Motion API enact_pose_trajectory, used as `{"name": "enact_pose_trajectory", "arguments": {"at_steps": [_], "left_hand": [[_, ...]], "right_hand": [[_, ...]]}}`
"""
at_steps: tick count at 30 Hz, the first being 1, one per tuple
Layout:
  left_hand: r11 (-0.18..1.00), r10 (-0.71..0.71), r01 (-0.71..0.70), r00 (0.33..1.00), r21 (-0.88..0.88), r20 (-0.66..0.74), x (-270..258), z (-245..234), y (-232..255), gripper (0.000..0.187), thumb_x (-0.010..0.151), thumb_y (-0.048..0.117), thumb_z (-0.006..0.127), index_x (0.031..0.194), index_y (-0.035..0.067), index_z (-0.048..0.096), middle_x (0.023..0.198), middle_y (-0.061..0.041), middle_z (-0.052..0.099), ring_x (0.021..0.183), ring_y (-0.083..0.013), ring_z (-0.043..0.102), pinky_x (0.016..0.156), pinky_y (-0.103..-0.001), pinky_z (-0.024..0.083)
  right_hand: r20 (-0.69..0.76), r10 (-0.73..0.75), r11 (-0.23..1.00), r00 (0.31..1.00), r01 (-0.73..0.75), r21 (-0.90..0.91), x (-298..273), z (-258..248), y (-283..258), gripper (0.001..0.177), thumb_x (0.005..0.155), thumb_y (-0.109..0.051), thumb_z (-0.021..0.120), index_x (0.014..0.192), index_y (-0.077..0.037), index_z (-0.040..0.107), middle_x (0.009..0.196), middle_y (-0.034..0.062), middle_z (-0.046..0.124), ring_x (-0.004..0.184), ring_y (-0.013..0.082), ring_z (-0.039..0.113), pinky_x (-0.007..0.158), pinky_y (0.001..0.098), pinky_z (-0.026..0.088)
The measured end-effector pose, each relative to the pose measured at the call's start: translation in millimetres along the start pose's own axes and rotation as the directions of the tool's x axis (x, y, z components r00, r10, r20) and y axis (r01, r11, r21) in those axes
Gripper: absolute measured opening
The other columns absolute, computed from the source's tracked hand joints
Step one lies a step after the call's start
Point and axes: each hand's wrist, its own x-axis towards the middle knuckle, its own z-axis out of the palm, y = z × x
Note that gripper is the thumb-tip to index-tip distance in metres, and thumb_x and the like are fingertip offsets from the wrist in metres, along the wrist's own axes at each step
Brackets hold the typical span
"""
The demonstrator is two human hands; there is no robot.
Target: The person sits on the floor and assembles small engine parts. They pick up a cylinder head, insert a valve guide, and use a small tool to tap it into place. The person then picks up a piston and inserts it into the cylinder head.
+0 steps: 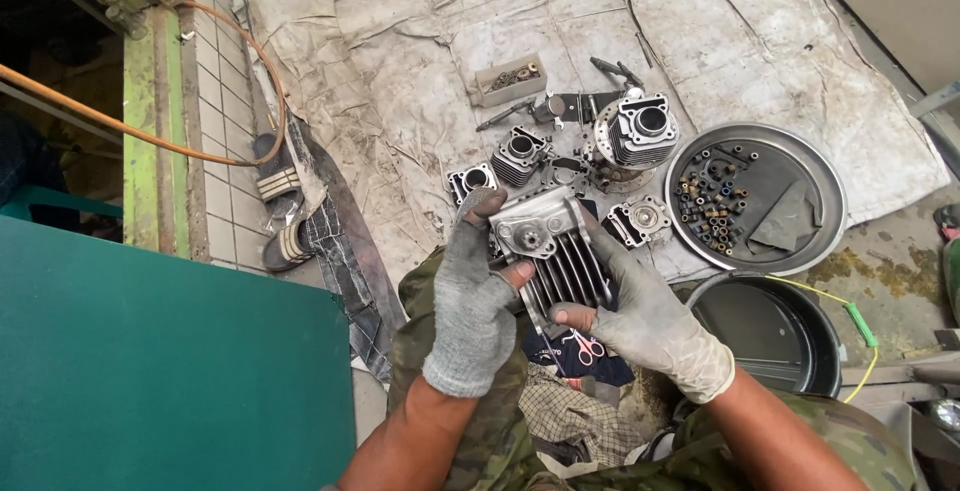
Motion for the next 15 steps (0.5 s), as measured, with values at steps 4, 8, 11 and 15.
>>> {"name": "enact_pose_trajectory", "arguments": {"at_steps": [4, 8, 11, 15], "left_hand": [[0.993, -0.047, 0.031, 0.989, -0.115, -0.142, 1, 1, -5, 0.066, 0.074, 0.0, 0.076, 0.136, 0.007, 0.057, 0.14, -0.013, 0.06, 0.131, -0.0241, 0.052, 0.104, -0.042, 0.05], [0.996, -0.03, 0.015, 0.987, -0.091, -0.159, -1, 11, 6, 0.067, 0.072, -0.002, 0.078, 0.135, 0.006, 0.059, 0.138, -0.012, 0.061, 0.131, -0.0212, 0.054, 0.104, -0.035, 0.05], [0.997, 0.059, -0.062, 0.997, -0.047, -0.053, -5, -3, -2, 0.066, 0.076, 0.0, 0.072, 0.14, 0.003, 0.053, 0.148, -0.015, 0.054, 0.145, -0.0295, 0.046, 0.124, -0.042, 0.034], [0.992, 0.049, -0.059, 0.995, -0.115, -0.085, -4, -1, -3, 0.065, 0.075, 0.001, 0.074, 0.137, 0.002, 0.054, 0.145, -0.015, 0.056, 0.142, -0.0288, 0.049, 0.122, -0.042, 0.037]], "right_hand": [[-0.048, -0.163, 0.972, 0.985, 0.152, -0.176, 1, 4, -23, 0.097, 0.073, -0.019, 0.09, 0.156, -0.007, 0.041, 0.16, 0.0274, 0.038, 0.147, 0.0459, 0.033, 0.119, 0.0551, 0.028], [0.005, -0.357, 0.898, 0.934, 0.345, -0.274, -2, 11, -17, 0.072, 0.086, -0.02, 0.078, 0.152, -0.016, 0.051, 0.168, 0.0226, 0.027, 0.153, 0.0441, 0.021, 0.121, 0.0543, 0.024], [0.082, -0.403, 0.821, 0.911, 0.4, -0.408, -10, 11, -12, 0.065, 0.098, -0.029, 0.064, 0.155, -0.011, 0.041, 0.17, 0.0275, 0.016, 0.159, 0.0451, 0.02, 0.129, 0.0516, 0.024], [0.071, -0.369, 0.857, 0.927, 0.369, -0.359, -15, 13, -12, 0.06, 0.099, -0.028, 0.064, 0.154, -0.015, 0.044, 0.172, 0.0254, 0.013, 0.161, 0.0433, 0.017, 0.129, 0.0507, 0.023]]}}
